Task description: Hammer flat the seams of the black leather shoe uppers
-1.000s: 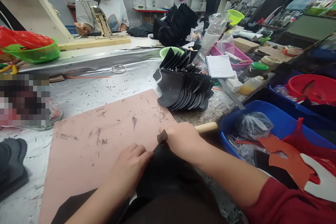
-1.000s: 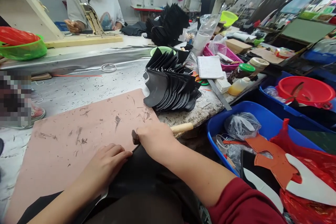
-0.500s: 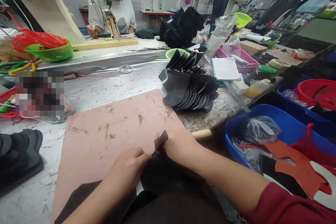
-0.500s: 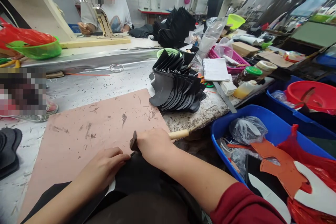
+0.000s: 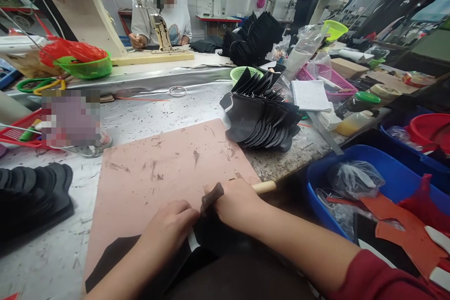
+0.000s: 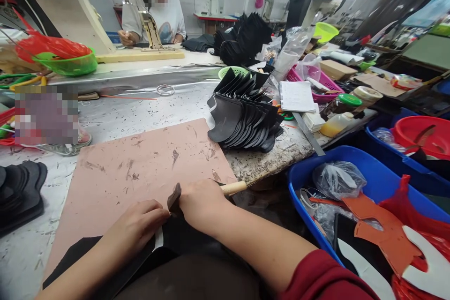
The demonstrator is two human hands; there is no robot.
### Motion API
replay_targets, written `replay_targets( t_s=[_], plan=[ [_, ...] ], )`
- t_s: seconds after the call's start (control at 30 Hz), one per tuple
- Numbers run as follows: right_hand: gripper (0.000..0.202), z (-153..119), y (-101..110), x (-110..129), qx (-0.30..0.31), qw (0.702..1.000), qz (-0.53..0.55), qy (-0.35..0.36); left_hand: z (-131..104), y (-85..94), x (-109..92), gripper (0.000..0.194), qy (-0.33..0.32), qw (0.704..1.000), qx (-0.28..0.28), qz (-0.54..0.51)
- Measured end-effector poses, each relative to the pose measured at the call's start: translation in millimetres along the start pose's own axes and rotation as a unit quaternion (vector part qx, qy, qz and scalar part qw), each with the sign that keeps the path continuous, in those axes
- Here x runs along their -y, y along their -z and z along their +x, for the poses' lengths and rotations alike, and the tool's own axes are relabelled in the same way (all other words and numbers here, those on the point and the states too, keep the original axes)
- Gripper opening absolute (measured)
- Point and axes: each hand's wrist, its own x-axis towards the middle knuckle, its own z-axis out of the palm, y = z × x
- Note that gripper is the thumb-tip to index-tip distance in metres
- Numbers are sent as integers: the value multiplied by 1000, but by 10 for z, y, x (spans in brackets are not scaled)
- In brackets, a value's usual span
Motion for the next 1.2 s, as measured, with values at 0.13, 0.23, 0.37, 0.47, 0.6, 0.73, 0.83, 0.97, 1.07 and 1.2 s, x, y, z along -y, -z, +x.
replay_targets(
  t_s=[0.13,0.23,0.37,0.47,0.6,0.73,0.83,0.97,1.07,1.2],
  plan=[
    [21,3,-19,67,-8,1000,10,5,-88,-19,28,33,9,1000,-1,-15],
    [19,15,-42,127,-11,1000,-5,17,-157,-58,39,31,11,999,-33,-2],
    [20,21,-58,191,-6,1000,-11,3,-232,-92,62,32,-12,999,-48,10],
    [19,21,-82,223,-31,999,-17,24,-273,-104,105,29,-28,997,-68,-12],
    [20,24,-112,258,-17,999,-22,17,-332,-119,164,28,-64,992,-112,1],
    [19,26,-143,305,-35,998,-29,32,-376,-126,205,30,-83,991,-109,5],
    [19,20,-150,342,-18,998,-50,14,-396,-116,232,35,-91,990,-104,26],
    [16,13,-136,388,-37,998,-55,19,-422,-76,255,33,-62,996,-59,9],
    [17,24,-126,416,-7,997,-66,31,-446,-46,273,29,-50,998,-41,-5],
    [17,45,-142,454,-16,997,-68,23,-476,-30,307,31,-40,998,-17,-41]
  ],
)
